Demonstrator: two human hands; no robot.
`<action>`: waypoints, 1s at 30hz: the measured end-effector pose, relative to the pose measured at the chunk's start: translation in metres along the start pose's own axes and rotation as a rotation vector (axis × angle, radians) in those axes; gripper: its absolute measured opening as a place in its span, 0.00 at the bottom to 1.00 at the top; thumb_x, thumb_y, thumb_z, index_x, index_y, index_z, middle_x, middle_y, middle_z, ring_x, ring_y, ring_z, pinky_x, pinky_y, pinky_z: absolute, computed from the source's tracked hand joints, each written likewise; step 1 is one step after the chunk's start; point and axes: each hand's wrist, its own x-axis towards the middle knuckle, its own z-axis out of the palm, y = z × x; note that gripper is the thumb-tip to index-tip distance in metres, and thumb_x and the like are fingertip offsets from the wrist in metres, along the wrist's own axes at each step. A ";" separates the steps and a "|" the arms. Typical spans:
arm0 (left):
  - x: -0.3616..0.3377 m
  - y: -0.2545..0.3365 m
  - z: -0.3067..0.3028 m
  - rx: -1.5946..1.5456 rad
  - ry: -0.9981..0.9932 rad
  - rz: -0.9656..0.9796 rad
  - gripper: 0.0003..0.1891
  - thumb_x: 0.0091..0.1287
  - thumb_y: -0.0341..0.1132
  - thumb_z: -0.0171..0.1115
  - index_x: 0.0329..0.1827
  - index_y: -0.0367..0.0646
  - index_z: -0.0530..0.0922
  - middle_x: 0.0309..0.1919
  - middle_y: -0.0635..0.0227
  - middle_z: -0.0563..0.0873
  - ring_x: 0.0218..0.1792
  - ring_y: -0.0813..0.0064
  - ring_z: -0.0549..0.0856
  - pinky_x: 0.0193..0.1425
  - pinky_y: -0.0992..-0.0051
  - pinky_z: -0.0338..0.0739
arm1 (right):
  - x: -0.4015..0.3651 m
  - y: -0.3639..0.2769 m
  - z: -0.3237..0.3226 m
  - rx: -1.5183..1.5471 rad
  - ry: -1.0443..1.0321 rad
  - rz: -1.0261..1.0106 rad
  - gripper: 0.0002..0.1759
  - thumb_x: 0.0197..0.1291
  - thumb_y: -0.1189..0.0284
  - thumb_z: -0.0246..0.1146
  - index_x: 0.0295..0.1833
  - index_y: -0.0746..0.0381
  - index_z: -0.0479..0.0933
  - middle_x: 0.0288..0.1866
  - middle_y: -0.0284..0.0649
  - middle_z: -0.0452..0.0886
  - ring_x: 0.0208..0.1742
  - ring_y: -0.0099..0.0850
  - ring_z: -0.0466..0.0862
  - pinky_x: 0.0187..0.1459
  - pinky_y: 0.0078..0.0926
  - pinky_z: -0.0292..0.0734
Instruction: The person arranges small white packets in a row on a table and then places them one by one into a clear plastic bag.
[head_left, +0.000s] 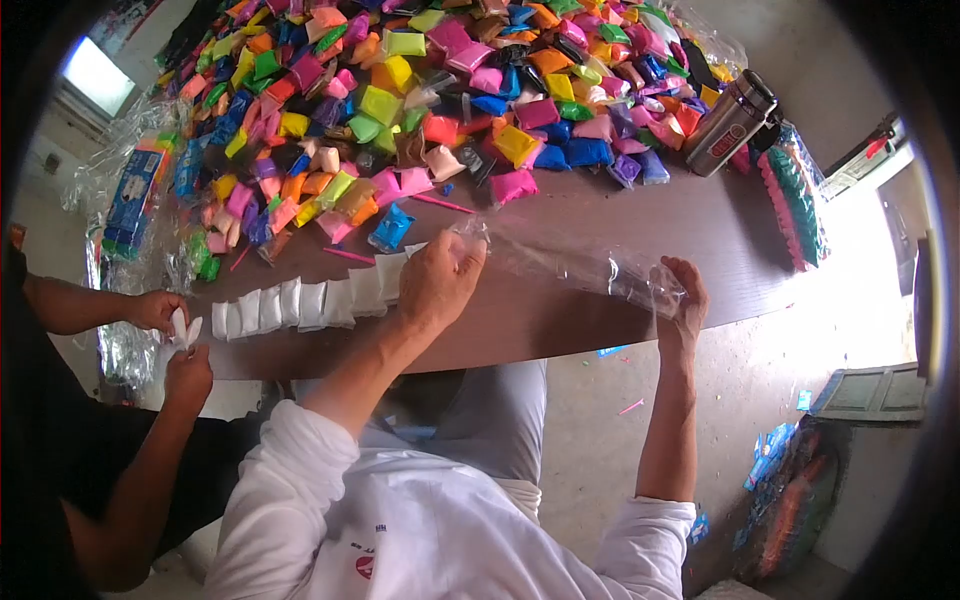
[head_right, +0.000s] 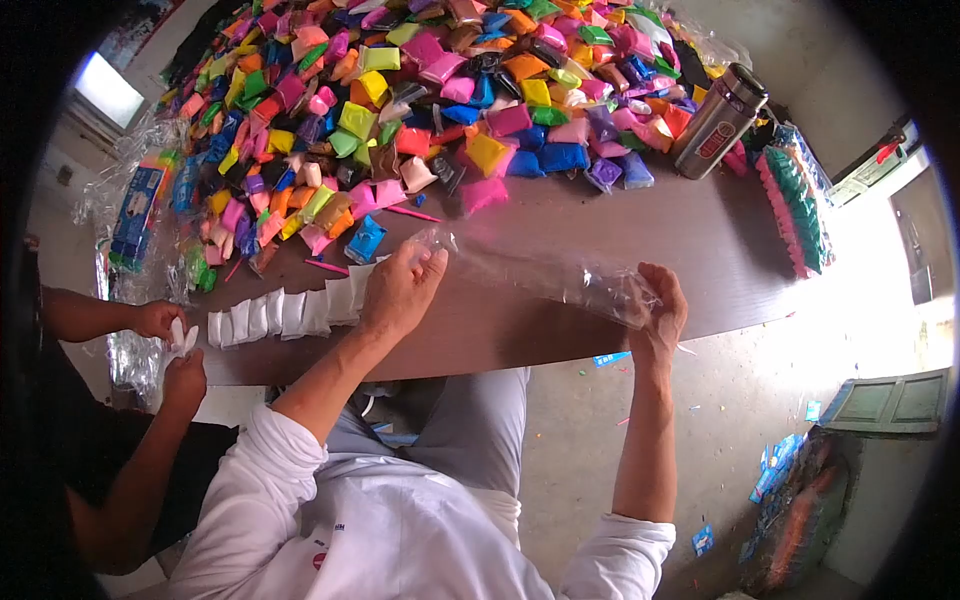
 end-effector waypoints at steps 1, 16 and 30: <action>0.000 -0.002 0.002 0.021 0.027 0.010 0.23 0.66 0.53 0.55 0.39 0.36 0.77 0.24 0.54 0.83 0.31 0.53 0.84 0.37 0.60 0.76 | 0.002 0.001 -0.002 -0.009 -0.020 0.000 0.18 0.55 0.74 0.67 0.51 0.66 0.74 0.48 0.36 0.79 0.49 0.26 0.77 0.53 0.23 0.72; 0.020 0.007 -0.005 0.110 -0.012 0.001 0.21 0.69 0.45 0.50 0.27 0.36 0.80 0.23 0.46 0.81 0.30 0.43 0.82 0.34 0.54 0.75 | 0.040 -0.009 -0.010 -0.308 -0.182 -0.067 0.18 0.54 0.65 0.68 0.46 0.66 0.79 0.34 0.34 0.82 0.34 0.24 0.78 0.39 0.23 0.73; 0.020 0.008 -0.005 -0.005 -0.006 0.035 0.21 0.66 0.45 0.57 0.25 0.32 0.77 0.17 0.52 0.79 0.20 0.59 0.80 0.26 0.62 0.70 | 0.046 -0.020 -0.014 -0.086 -0.212 0.264 0.27 0.54 0.48 0.66 0.41 0.64 0.80 0.32 0.34 0.79 0.33 0.21 0.76 0.30 0.20 0.68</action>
